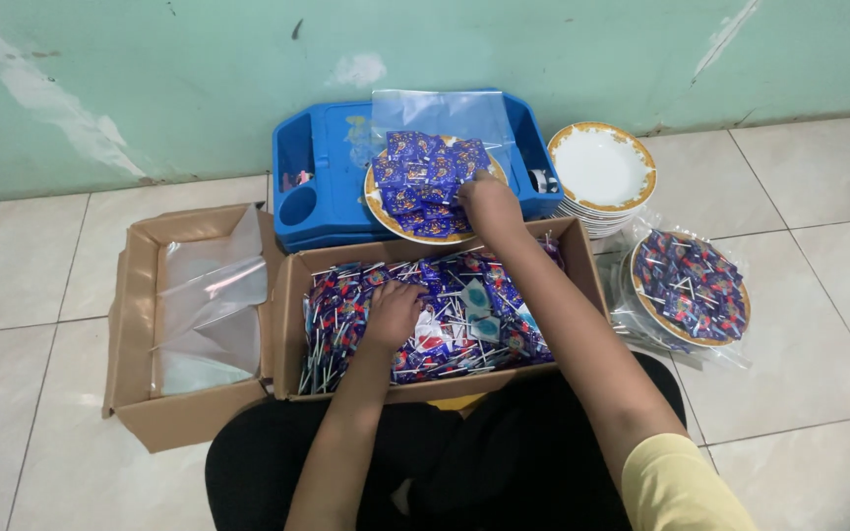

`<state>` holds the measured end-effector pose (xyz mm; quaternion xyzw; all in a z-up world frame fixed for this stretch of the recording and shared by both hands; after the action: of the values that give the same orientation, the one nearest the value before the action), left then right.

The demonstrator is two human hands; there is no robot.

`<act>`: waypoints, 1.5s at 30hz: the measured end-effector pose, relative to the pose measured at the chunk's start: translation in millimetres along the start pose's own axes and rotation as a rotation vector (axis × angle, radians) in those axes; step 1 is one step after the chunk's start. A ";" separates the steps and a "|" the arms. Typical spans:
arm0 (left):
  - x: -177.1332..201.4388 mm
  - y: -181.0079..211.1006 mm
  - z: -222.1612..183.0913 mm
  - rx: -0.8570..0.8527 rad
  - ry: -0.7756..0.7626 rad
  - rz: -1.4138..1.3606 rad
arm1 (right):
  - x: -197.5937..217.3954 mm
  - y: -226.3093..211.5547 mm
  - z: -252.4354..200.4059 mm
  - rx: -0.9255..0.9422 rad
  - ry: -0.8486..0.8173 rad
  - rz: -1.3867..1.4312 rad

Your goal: Arranging small blue packets on a plate and then placing the plate into a plastic bag

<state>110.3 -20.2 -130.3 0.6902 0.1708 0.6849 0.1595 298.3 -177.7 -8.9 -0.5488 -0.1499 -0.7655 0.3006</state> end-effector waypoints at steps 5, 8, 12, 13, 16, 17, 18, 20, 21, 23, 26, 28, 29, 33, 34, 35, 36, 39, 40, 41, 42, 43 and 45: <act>4.6 2.6 -1.0 -0.008 0.003 -0.020 | 34.8 -31.3 1.8 0.001 0.025 0.028; 7.0 3.1 -1.8 -0.013 -0.002 -0.027 | 38.5 -32.8 -0.5 0.013 0.054 0.038; 9.0 5.0 -2.4 -0.046 0.026 -0.020 | 27.9 -22.5 -3.2 -0.001 0.100 0.078; 4.7 3.1 -1.9 -0.048 0.024 -0.020 | 26.0 -22.8 -3.5 -0.004 0.100 0.077; 2.9 1.5 -1.2 -0.060 0.047 -0.005 | 33.7 -31.4 -7.5 0.009 0.102 0.098; 6.9 3.2 -2.7 -0.062 0.047 -0.022 | 48.3 -40.1 -12.9 0.032 0.148 0.097; 10.8 4.7 -4.1 -0.064 0.046 -0.040 | 62.7 -48.7 -18.5 0.055 0.194 0.097; 23.6 11.7 -6.6 -0.093 0.057 -0.074 | 79.9 -67.4 -40.1 0.078 0.238 0.188; 29.2 17.8 -8.6 -0.122 0.067 -0.113 | 89.8 -75.9 -52.5 0.102 0.278 0.277; 38.2 25.1 -9.0 -0.164 0.104 -0.140 | 84.5 -88.9 -79.0 0.113 0.216 0.321; 45.7 38.6 -13.5 -0.252 0.151 -0.184 | 54.3 -93.2 -116.8 0.129 0.080 0.332; 51.2 45.8 -18.1 -0.295 0.162 -0.196 | 31.0 -88.3 -134.9 0.136 0.007 0.303; 53.2 47.7 -20.4 -0.290 0.146 -0.212 | 18.5 -82.8 -142.1 0.115 -0.047 0.289; 52.7 49.3 -22.7 -0.340 0.158 -0.208 | -1.2 -67.6 -152.1 0.055 -0.098 0.224; 53.2 48.6 -21.6 -0.341 0.160 -0.206 | -2.5 -63.5 -148.9 0.056 -0.096 0.224; 51.3 48.2 -22.3 -0.336 0.152 -0.205 | -6.1 -57.8 -149.5 0.028 -0.117 0.241; 49.2 47.6 -22.8 -0.331 0.145 -0.203 | -9.9 -52.1 -150.1 0.001 -0.137 0.258; 25.4 30.9 -11.4 -0.314 0.099 -0.247 | -67.5 -28.5 -158.0 0.008 -0.213 0.367; 19.8 26.9 -10.7 -0.317 0.096 -0.248 | -67.9 -34.3 -164.3 0.004 -0.213 0.367; 17.8 22.0 -7.5 -0.323 0.105 -0.277 | -71.7 -41.2 -167.1 0.015 -0.262 0.368; 15.9 16.7 -4.5 -0.329 0.114 -0.306 | -75.7 -48.5 -170.0 0.026 -0.311 0.369; 20.8 19.2 -6.7 -0.326 0.116 -0.307 | -69.5 -57.1 -166.8 0.029 -0.313 0.369; 32.7 19.1 -9.1 -0.256 0.164 -0.305 | -59.5 -74.1 -161.6 0.019 -0.340 0.407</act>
<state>101.7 -22.4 -92.4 0.5724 0.1975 0.7227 0.3333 143.7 -193.1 -113.8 -0.6857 -0.0920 -0.5846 0.4238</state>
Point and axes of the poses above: each hand's wrist, its own z-axis towards the middle knuckle, its own x-axis out of the back of the hand, y = z × x, the point moved 8 cm from there along z, towards the middle knuckle, and after that the axes turned 11 degrees about x, right-handed, at the moved point
